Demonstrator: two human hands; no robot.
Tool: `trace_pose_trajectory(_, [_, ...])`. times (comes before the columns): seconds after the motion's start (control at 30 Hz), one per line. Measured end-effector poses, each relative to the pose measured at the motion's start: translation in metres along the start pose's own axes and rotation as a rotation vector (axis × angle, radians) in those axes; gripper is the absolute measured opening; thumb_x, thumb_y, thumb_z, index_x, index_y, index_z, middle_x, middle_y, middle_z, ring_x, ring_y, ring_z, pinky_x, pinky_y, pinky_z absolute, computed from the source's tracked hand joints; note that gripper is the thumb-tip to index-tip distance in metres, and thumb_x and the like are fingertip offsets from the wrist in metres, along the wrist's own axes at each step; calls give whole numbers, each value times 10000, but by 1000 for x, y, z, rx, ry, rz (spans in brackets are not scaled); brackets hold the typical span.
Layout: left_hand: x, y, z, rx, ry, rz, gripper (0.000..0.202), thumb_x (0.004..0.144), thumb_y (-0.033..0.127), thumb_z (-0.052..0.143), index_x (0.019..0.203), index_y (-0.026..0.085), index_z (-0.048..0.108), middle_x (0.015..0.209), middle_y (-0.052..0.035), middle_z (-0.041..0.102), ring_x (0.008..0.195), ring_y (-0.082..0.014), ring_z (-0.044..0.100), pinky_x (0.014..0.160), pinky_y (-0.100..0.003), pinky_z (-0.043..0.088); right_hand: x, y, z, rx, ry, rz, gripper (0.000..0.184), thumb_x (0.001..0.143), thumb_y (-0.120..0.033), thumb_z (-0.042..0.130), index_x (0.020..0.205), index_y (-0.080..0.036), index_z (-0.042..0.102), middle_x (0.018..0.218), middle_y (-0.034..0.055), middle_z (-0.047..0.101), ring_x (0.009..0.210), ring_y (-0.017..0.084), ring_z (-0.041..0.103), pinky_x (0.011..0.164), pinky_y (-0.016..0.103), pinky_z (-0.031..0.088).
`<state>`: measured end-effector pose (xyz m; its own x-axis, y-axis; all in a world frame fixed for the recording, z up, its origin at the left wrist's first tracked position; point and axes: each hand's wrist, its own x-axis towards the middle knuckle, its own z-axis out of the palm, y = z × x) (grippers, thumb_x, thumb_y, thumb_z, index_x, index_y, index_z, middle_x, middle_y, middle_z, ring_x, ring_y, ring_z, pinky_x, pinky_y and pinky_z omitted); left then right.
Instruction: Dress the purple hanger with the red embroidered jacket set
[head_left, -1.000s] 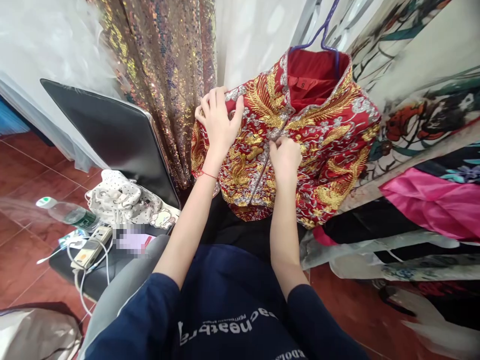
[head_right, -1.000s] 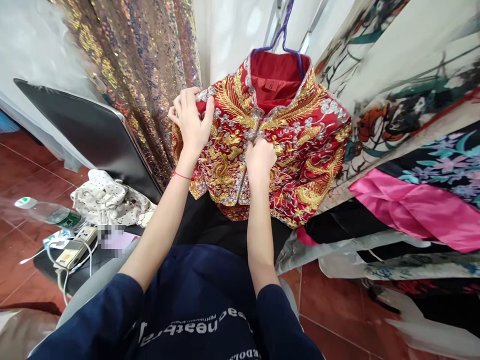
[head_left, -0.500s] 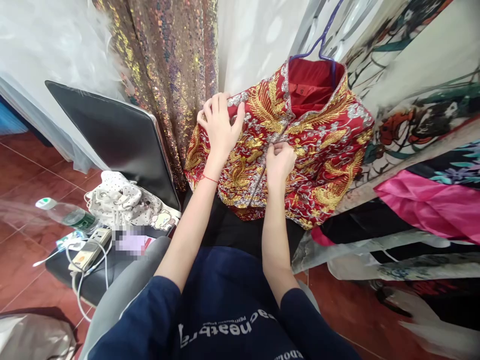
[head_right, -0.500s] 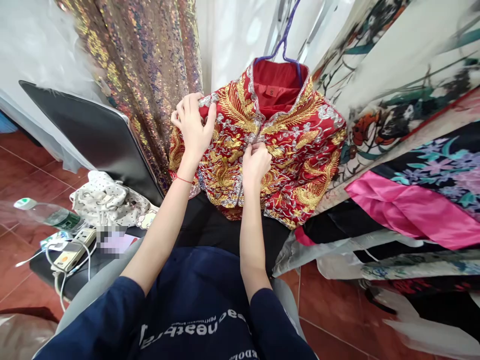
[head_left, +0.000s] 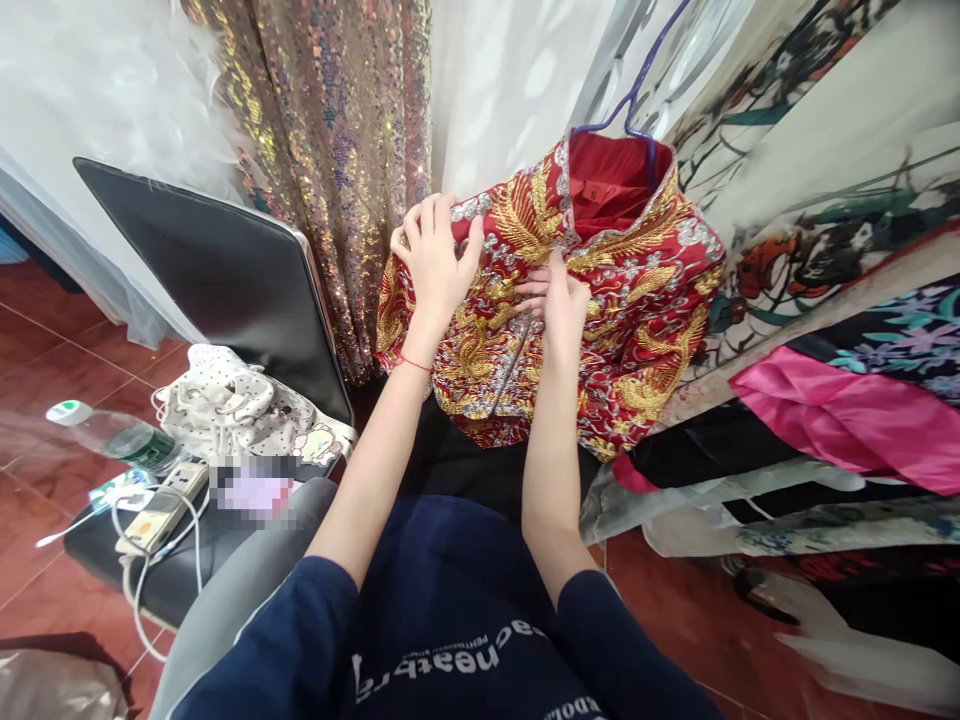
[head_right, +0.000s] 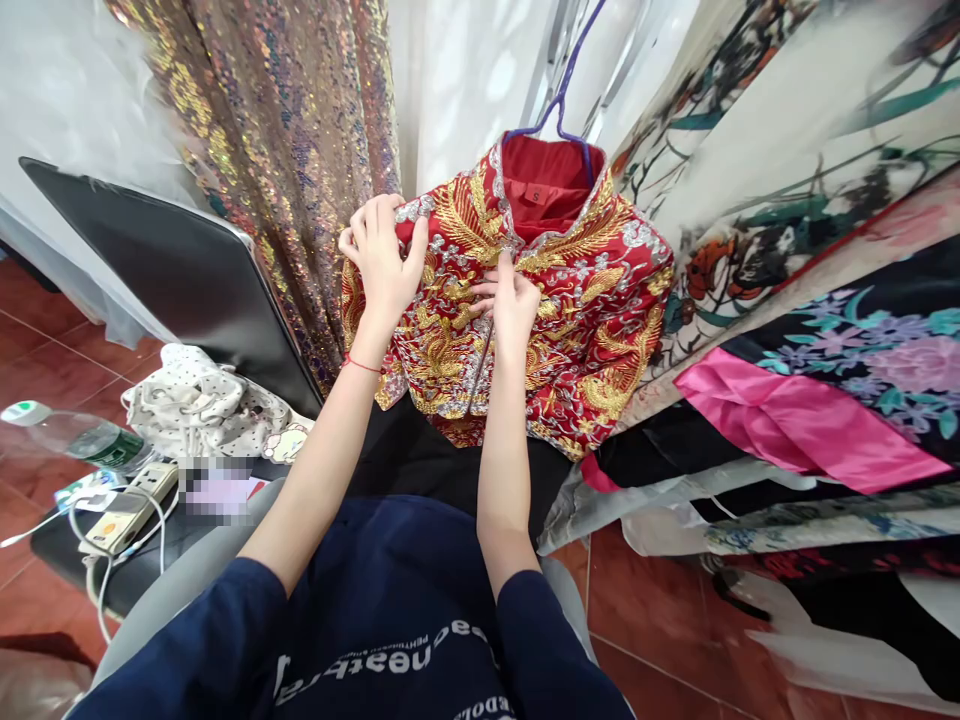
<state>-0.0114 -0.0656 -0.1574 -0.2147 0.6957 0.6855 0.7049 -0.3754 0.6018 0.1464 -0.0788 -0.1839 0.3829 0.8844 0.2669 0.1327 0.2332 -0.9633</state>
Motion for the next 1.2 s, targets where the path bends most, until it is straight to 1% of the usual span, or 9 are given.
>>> trace_pose_trajectory(0.2, [-1, 1, -3, 0, -7, 2, 447, 972, 564, 384, 1292, 324, 585, 1441, -62, 586, 1453, -264, 370, 1208, -484, 216, 10, -7, 7, 60, -7, 9, 566, 872, -737, 515, 773, -186, 602, 629, 30, 652, 493, 113, 627, 382, 211, 348])
trace_pose_trajectory(0.5, [-4, 5, -11, -24, -13, 10, 455, 960, 561, 400, 1310, 339, 588, 1449, -67, 583, 1448, -282, 379, 1190, -519, 237, -3, -6, -2, 155, -50, 6, 331, 917, -486, 566, 789, -185, 623, 656, -4, 656, 474, 61, 573, 433, 185, 361])
trace_pose_trajectory(0.57, [-4, 5, -12, -20, -9, 21, 451, 961, 556, 402, 1307, 338, 592, 1449, -66, 583, 1440, -282, 388, 1188, -520, 239, -4, -10, -4, 148, -41, -2, 352, 910, -519, 565, 808, -189, 630, 673, -2, 660, 491, 68, 588, 432, 187, 363])
trace_pose_trajectory(0.67, [-5, 4, -13, -3, 7, 41, 440, 966, 541, 403, 1295, 325, 599, 1446, -69, 586, 1416, -282, 413, 1183, -515, 245, -1, -17, -6, 170, 6, -31, 509, 919, -657, 475, 820, -186, 641, 673, 16, 659, 505, 85, 608, 419, 196, 367])
trace_pose_trajectory(0.73, [-6, 4, -13, 5, 15, 47, 438, 967, 541, 402, 1286, 317, 603, 1441, -74, 590, 1406, -286, 422, 1178, -515, 251, 2, -21, -8, 191, 26, -29, 580, 925, -701, 418, 804, -181, 642, 651, 24, 651, 499, 91, 608, 410, 199, 365])
trace_pose_trajectory(0.9, [-4, 1, -12, 6, 23, 47, 430, 974, 538, 393, 1281, 317, 598, 1437, -82, 593, 1402, -292, 427, 1170, -528, 258, 7, -24, -10, 228, -1, -9, 470, 910, -610, 535, 726, -184, 614, 586, -13, 614, 459, 69, 561, 417, 187, 341])
trace_pose_trajectory(1.0, [-2, 3, -10, 17, 45, 38, 404, 982, 518, 398, 1274, 318, 593, 1441, -86, 585, 1401, -283, 431, 1171, -520, 264, 3, -21, -14, 267, -24, -54, 426, 889, -553, 587, 670, -189, 590, 542, -35, 580, 429, 56, 518, 423, 183, 320])
trace_pose_trajectory(1.1, [-8, 13, -7, 20, 113, 19, 406, 968, 531, 451, 1264, 285, 580, 1458, -118, 549, 1415, -292, 412, 1165, -513, 272, -6, -16, -17, 307, -78, -126, 412, 856, -540, 630, 644, -190, 587, 516, -47, 551, 401, 49, 471, 416, 187, 291])
trace_pose_trajectory(1.2, [-27, 29, 2, -10, 141, 22, 393, 946, 583, 498, 1097, 240, 615, 1322, -147, 601, 1317, -311, 475, 1105, -491, 338, -17, -11, -13, 305, -129, -168, 420, 840, -571, 644, 654, -197, 601, 497, -60, 506, 403, 63, 446, 416, 204, 296])
